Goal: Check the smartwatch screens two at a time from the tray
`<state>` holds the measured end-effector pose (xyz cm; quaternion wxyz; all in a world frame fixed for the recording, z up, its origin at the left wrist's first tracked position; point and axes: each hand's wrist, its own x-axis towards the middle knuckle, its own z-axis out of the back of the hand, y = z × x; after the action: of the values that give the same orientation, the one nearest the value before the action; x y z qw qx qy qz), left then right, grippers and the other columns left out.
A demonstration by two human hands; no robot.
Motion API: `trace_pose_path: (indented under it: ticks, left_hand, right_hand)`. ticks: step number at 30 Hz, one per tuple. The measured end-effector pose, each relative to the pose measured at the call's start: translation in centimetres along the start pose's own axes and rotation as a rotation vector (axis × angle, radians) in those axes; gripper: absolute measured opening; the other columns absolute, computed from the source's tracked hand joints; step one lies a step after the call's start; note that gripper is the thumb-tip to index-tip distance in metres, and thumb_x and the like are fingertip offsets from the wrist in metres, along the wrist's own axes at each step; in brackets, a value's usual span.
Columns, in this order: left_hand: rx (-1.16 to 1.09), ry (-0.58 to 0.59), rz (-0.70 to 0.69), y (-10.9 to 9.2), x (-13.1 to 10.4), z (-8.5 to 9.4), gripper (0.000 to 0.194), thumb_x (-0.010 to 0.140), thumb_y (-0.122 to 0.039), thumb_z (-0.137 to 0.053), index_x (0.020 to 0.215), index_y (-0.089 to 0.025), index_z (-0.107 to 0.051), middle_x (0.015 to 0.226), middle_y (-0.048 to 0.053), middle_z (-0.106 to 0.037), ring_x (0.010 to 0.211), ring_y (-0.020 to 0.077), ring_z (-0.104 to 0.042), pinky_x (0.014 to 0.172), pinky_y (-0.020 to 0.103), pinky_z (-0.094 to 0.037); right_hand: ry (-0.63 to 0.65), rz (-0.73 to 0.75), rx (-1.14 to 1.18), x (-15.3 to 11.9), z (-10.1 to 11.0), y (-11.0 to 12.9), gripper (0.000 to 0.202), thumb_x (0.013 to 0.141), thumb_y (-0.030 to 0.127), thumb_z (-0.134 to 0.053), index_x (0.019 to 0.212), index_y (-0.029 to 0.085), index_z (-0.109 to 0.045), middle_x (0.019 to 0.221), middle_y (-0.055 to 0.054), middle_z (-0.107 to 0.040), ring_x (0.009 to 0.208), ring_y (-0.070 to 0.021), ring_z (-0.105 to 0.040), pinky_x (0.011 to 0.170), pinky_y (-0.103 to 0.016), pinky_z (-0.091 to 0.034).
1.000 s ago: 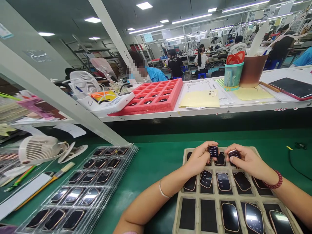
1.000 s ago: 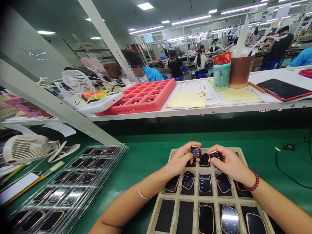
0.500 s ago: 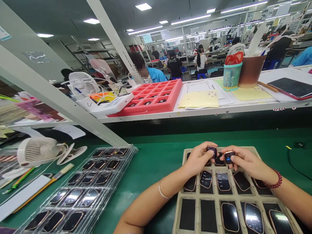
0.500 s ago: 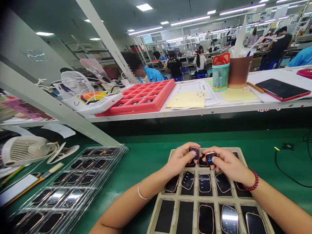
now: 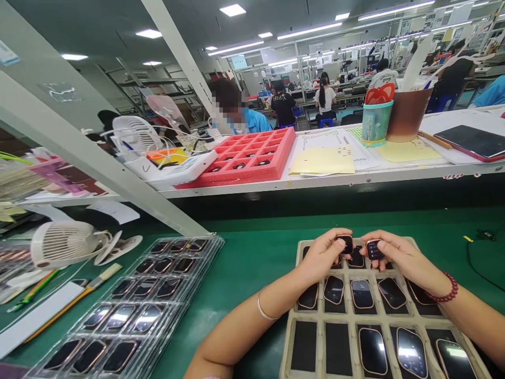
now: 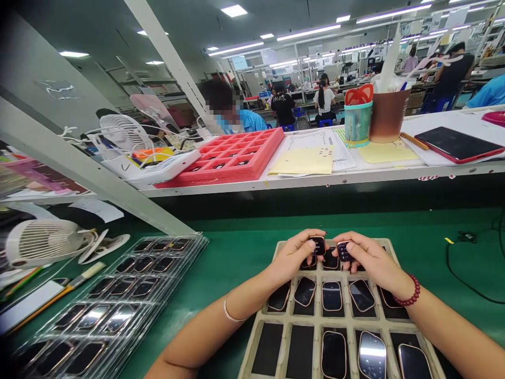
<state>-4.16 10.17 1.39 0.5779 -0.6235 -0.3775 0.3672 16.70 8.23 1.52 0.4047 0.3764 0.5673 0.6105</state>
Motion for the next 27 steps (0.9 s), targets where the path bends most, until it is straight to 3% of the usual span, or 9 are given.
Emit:
trace_pose_path:
  ticks: [3,7,10,16,27]
  left_hand:
    - [-0.031,0.005,-0.016,0.1,0.0,-0.1,0.042,0.071,-0.019,-0.063,0.111,-0.017,-0.052,0.096,0.006,-0.062,0.079,0.0127,-0.06,0.073,0.025,-0.046]
    - [-0.034,0.019,-0.005,-0.2,-0.2,-0.3,0.039,0.07,-0.011,-0.059,0.109,-0.016,-0.052,0.092,0.005,-0.061,0.075,0.0106,-0.058,0.075,0.025,-0.046]
    - [-0.021,0.02,0.006,-0.7,-0.3,-0.4,0.043,0.071,-0.013,-0.06,0.113,-0.016,-0.05,0.092,0.005,-0.061,0.077,0.0113,-0.058,0.073,0.025,-0.046]
    - [-0.03,0.008,0.064,-1.1,-0.3,-0.5,0.023,0.078,-0.024,-0.056,0.098,-0.013,-0.057,0.082,0.005,-0.063,0.064,0.0094,-0.056,0.063,0.023,-0.046]
    - [-0.026,0.006,0.054,-0.7,-0.2,-0.4,0.025,0.076,-0.027,-0.06,0.097,-0.014,-0.058,0.081,0.005,-0.064,0.065,0.0104,-0.056,0.061,0.023,-0.045]
  right_hand:
    - [-0.014,0.023,-0.044,0.0,-0.1,-0.2,0.035,0.083,0.032,-0.057,0.117,0.023,-0.052,0.1,-0.006,-0.062,0.074,-0.0163,-0.06,0.063,-0.03,-0.053]
    - [0.027,0.029,-0.041,-0.2,-0.2,-0.3,0.037,0.083,0.026,-0.055,0.12,0.023,-0.049,0.105,-0.007,-0.062,0.076,-0.0162,-0.061,0.067,-0.032,-0.053]
    - [0.034,0.017,-0.044,-0.2,0.0,-0.2,0.038,0.085,0.027,-0.055,0.122,0.023,-0.048,0.109,-0.008,-0.061,0.08,-0.0168,-0.061,0.067,-0.031,-0.052]
    - [0.067,0.007,-0.091,0.1,0.3,-0.4,0.027,0.091,0.033,-0.048,0.113,0.021,-0.057,0.093,-0.005,-0.064,0.067,-0.0139,-0.059,0.06,-0.028,-0.05]
    - [0.083,0.006,-0.069,0.0,0.2,-0.5,0.027,0.091,0.033,-0.048,0.113,0.02,-0.057,0.093,-0.005,-0.062,0.068,-0.0137,-0.058,0.062,-0.028,-0.049]
